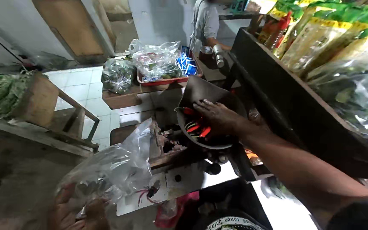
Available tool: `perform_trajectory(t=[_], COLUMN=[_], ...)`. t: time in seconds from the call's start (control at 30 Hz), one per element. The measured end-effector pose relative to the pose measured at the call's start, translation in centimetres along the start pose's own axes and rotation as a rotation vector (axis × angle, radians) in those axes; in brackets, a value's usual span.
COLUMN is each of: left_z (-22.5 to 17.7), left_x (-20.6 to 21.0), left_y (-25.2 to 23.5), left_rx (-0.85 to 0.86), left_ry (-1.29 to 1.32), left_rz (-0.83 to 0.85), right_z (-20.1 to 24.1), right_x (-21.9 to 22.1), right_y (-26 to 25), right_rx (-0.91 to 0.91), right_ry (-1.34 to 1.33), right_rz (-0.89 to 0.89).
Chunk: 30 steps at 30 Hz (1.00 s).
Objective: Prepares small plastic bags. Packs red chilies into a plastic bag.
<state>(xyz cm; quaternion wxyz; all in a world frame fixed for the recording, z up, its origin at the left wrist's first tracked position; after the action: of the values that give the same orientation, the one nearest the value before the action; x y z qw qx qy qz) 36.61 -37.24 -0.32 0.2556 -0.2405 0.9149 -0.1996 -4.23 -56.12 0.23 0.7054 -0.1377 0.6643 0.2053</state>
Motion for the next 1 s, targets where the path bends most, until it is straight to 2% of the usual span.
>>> perform_trajectory(t=[0.13,0.33,0.47,0.6,0.67,0.83,1.0], left_z=[-0.5,-3.9,-7.8,-9.9,-11.2,-14.8,-17.4], left_x=[1.5,4.1,6.2,9.7,11.6,17.0,22.7], left_y=[-2.4,-8.0,-11.7,-15.0,-16.1,-18.1,-16.7], left_rx=[-0.094,0.013,0.031,0.206,0.245,0.156,0.384], left_ry=[0.115,0.153,0.002,-0.128,-0.177,-0.306,-0.422], left_rz=[0.019,0.047,0.045,-0.060,-0.060,0.057,0.272], right_z=[0.8,0.9,0.6,0.7,0.7,-1.1,-2.0], right_x=[0.2,0.0,-0.6,-1.5,-2.5,-4.9,-7.0], right_y=[-1.5,-1.7,-0.9,0.2,0.7,1.9,3.1], right_rx=[-0.047,0.045,0.059,0.109,0.149,0.215,0.219], right_ry=[0.041,-0.102,-0.169,-0.181,-0.216,-0.346,-0.513], right_rz=[-0.016,0.057,0.017,-0.012,-0.035,-0.266,-0.358])
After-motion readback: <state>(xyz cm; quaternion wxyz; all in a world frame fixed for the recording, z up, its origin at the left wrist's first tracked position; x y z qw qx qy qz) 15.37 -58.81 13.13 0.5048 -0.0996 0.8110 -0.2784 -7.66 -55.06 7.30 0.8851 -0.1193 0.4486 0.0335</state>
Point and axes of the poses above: each hand's wrist, its own y-axis away from the middle knuckle, its own x-axis out of the palm, z = x × y, the point moved 5 cm from there along -y, towards the middle knuckle, and after that the axes turned 2 degrees about -x, right-handed, at the moved point
